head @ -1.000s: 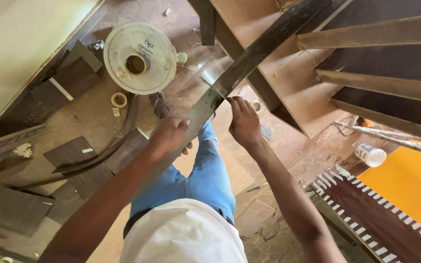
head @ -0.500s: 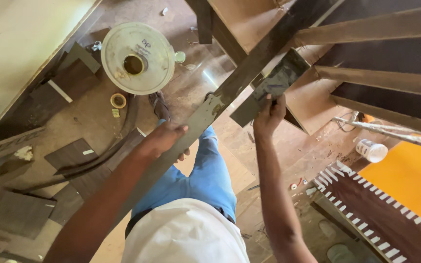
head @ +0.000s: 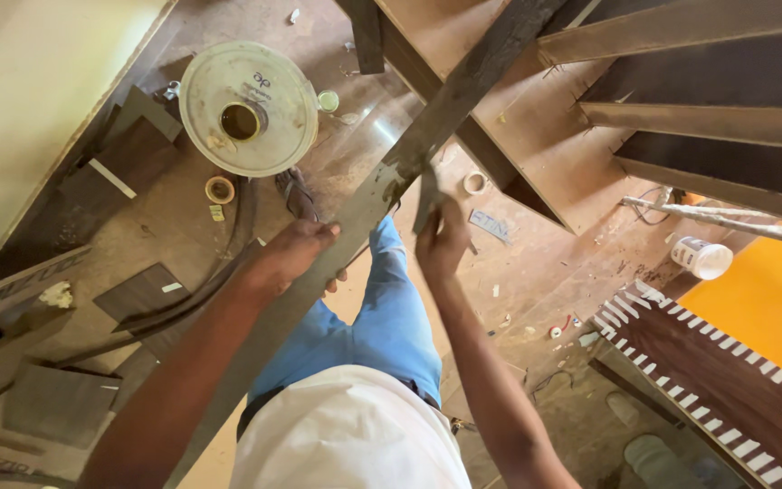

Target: The person uses a putty knife to scoop a viscous substance from a white bucket and applies it to a long, thin metal strip. The person repeatedly spreads the substance along the strip's length, occasionally dipping the tool back into the bucket to reload. The task is performed in a workshop setting with various tools and materials visible on the floor.

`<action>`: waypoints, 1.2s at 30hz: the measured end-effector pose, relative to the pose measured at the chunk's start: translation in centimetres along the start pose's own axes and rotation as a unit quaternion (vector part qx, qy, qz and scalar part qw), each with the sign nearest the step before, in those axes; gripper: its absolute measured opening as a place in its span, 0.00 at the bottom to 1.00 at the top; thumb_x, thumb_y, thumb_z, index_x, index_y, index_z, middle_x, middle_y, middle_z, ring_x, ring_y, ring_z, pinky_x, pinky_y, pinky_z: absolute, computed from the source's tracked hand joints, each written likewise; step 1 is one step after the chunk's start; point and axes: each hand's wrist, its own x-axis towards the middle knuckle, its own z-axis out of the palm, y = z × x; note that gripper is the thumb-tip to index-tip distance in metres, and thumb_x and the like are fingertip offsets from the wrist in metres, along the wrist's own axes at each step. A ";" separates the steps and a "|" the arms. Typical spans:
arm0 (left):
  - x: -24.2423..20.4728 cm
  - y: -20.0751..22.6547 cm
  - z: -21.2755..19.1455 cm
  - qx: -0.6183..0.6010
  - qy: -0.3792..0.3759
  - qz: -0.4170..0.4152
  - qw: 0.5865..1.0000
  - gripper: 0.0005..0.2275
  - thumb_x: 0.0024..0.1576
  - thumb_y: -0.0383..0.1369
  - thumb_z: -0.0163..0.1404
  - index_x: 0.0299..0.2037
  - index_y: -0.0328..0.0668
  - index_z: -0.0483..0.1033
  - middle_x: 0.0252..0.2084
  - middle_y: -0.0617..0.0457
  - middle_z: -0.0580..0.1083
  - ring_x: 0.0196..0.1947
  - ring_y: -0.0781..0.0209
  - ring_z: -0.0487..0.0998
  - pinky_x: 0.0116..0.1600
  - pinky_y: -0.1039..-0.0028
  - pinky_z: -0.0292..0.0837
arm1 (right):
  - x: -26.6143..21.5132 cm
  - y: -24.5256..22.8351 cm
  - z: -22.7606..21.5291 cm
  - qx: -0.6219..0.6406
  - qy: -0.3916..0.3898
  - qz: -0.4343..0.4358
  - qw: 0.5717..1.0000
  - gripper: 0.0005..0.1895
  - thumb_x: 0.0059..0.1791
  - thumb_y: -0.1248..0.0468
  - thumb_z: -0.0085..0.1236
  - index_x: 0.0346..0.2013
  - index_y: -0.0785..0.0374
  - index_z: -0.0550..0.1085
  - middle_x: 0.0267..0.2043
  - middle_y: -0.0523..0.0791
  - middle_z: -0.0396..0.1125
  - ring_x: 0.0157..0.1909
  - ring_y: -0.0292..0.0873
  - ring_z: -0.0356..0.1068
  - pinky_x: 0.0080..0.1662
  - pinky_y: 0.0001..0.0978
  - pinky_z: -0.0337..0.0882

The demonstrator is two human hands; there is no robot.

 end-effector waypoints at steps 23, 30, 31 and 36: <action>2.0 -1.9 -1.0 -0.026 -0.040 -0.077 0.996 0.17 0.64 0.43 0.44 0.51 0.36 0.75 0.29 0.39 0.78 0.19 0.54 0.77 0.23 0.64 0.72 | 5.9 3.9 1.0 0.138 0.122 0.087 0.979 0.07 0.60 0.67 0.48 0.47 0.70 0.72 0.38 0.47 0.67 0.39 0.37 0.62 0.43 0.29 0.65; 1.3 -1.2 -0.4 -0.013 -0.020 -0.049 0.998 0.18 0.64 0.42 0.43 0.47 0.32 0.76 0.28 0.39 0.79 0.19 0.53 0.77 0.23 0.64 0.72 | 0.8 -1.5 -1.2 -0.024 0.019 -0.009 0.999 0.04 0.59 0.69 0.49 0.44 0.67 0.72 0.34 0.53 0.69 0.33 0.50 0.70 0.36 0.38 0.69; 1.2 -1.0 -0.5 -0.015 -0.023 -0.054 0.998 0.17 0.64 0.42 0.44 0.46 0.32 0.76 0.28 0.39 0.79 0.19 0.53 0.77 0.23 0.64 0.71 | -0.3 -2.1 -1.9 -0.029 0.002 -0.020 0.999 0.04 0.58 0.69 0.49 0.44 0.67 0.72 0.33 0.53 0.69 0.32 0.52 0.70 0.35 0.40 0.68; 1.0 -0.9 -0.4 0.002 0.009 -0.047 0.999 0.17 0.65 0.41 0.42 0.46 0.32 0.76 0.27 0.40 0.79 0.18 0.54 0.77 0.23 0.65 0.71 | -1.9 -0.6 -4.0 -0.039 -0.033 0.078 0.996 0.04 0.57 0.69 0.53 0.37 0.66 0.71 0.26 0.52 0.66 0.24 0.53 0.67 0.30 0.43 0.64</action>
